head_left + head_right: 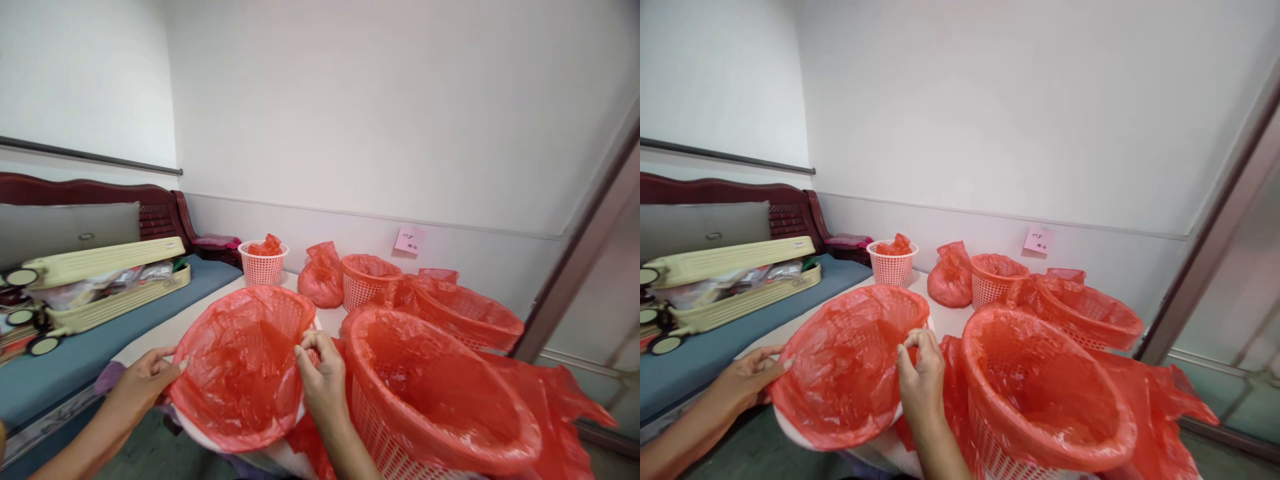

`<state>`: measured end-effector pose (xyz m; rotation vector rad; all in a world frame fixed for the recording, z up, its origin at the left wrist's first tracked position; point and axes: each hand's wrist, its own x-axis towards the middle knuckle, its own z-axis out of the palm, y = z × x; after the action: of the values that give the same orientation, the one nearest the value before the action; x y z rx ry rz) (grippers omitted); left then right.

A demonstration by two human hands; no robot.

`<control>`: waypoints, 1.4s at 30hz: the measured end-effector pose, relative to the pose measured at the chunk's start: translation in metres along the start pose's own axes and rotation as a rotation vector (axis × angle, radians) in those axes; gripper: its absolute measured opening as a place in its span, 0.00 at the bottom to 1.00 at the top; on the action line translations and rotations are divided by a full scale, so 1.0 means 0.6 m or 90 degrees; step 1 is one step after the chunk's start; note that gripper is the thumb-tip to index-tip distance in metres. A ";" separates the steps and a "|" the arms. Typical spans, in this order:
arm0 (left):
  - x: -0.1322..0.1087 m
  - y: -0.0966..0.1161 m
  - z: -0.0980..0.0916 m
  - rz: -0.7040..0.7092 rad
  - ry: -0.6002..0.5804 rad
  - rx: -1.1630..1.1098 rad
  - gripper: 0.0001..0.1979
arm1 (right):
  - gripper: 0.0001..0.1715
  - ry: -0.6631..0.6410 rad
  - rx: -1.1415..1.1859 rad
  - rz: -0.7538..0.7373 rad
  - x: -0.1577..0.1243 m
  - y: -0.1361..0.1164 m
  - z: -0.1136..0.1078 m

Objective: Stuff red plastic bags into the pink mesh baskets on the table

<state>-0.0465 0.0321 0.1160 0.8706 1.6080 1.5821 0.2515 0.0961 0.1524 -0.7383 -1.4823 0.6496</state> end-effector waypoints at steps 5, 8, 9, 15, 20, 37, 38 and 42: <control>0.004 0.014 0.019 0.066 0.003 0.053 0.32 | 0.07 -0.130 0.145 -0.032 -0.017 -0.040 0.051; 0.018 0.024 0.022 0.128 0.009 0.111 0.27 | 0.08 -0.201 0.207 0.022 -0.026 -0.043 0.073; 0.022 0.030 0.023 0.142 0.021 0.116 0.26 | 0.09 -0.204 0.217 0.040 -0.027 -0.041 0.077; -0.014 0.090 0.068 0.246 0.110 0.045 0.19 | 0.07 -0.136 0.209 0.033 -0.019 -0.027 0.091; -0.104 0.081 0.133 0.477 0.006 0.188 0.10 | 0.08 -0.030 0.338 0.080 -0.025 -0.024 0.090; -0.170 0.048 0.157 0.206 -0.046 0.076 0.21 | 0.10 0.075 0.487 0.229 -0.031 -0.048 0.008; -0.173 0.048 0.150 0.098 -0.055 0.018 0.26 | 0.09 0.053 0.495 0.219 -0.041 -0.058 0.010; -0.194 0.038 0.136 -0.106 -0.155 -0.141 0.27 | 0.14 -0.054 0.499 0.227 -0.103 -0.085 0.038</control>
<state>0.0837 -0.0237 0.1419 0.7581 1.2736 1.4433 0.2254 0.0169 0.1519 -0.3532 -1.0345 1.4388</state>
